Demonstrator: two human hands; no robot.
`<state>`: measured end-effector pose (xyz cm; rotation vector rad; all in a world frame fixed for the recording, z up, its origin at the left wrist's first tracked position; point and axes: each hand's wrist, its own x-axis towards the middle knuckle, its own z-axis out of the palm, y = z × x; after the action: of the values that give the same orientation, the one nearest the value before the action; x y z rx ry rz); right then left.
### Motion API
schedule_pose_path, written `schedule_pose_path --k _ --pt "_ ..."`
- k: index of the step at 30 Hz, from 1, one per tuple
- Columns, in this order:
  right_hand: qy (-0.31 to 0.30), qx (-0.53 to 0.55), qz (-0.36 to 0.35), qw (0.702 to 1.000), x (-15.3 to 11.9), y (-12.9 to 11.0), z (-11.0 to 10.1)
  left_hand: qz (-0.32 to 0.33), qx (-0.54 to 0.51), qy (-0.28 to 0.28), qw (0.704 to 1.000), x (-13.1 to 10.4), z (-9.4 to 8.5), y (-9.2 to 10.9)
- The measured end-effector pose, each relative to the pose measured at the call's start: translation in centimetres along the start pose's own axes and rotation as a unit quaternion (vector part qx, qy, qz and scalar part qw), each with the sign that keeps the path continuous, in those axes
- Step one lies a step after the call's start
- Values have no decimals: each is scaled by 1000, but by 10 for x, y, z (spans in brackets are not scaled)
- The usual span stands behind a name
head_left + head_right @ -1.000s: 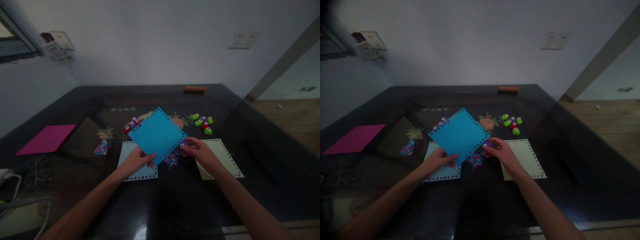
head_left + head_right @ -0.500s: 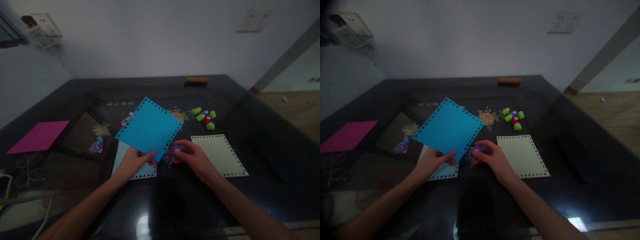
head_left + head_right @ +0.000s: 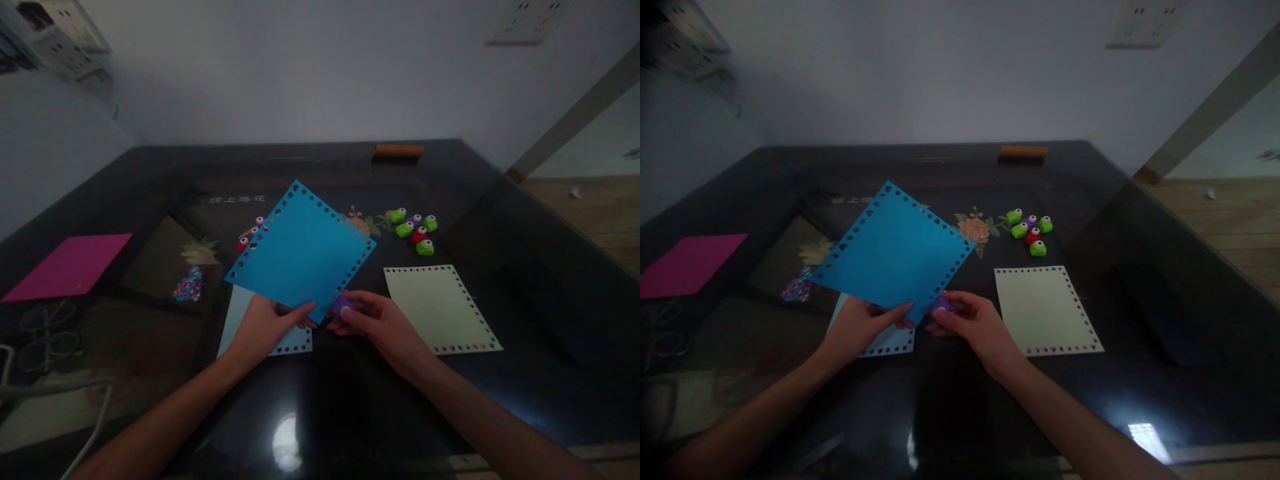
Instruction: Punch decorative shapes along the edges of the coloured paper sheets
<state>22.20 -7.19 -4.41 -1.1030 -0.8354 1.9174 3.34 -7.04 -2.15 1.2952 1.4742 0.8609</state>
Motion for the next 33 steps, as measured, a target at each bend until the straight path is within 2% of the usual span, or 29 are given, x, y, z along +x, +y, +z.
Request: schedule_pose_path --k 8,16,24,33 --pt "-3 -10 -2 1000 -1 0 2 8 3 -8 1000 -2 2 3" --pt "-47 -62 -39 996 -1 2 5 -1 -21 -28 999 -5 6 3" --pt "-41 -84 -59 994 -1 4 5 -7 -18 -13 1000 -4 8 -3" --pt "-45 -73 -58 995 -1 6 5 -1 -13 -15 1000 -5 8 1"
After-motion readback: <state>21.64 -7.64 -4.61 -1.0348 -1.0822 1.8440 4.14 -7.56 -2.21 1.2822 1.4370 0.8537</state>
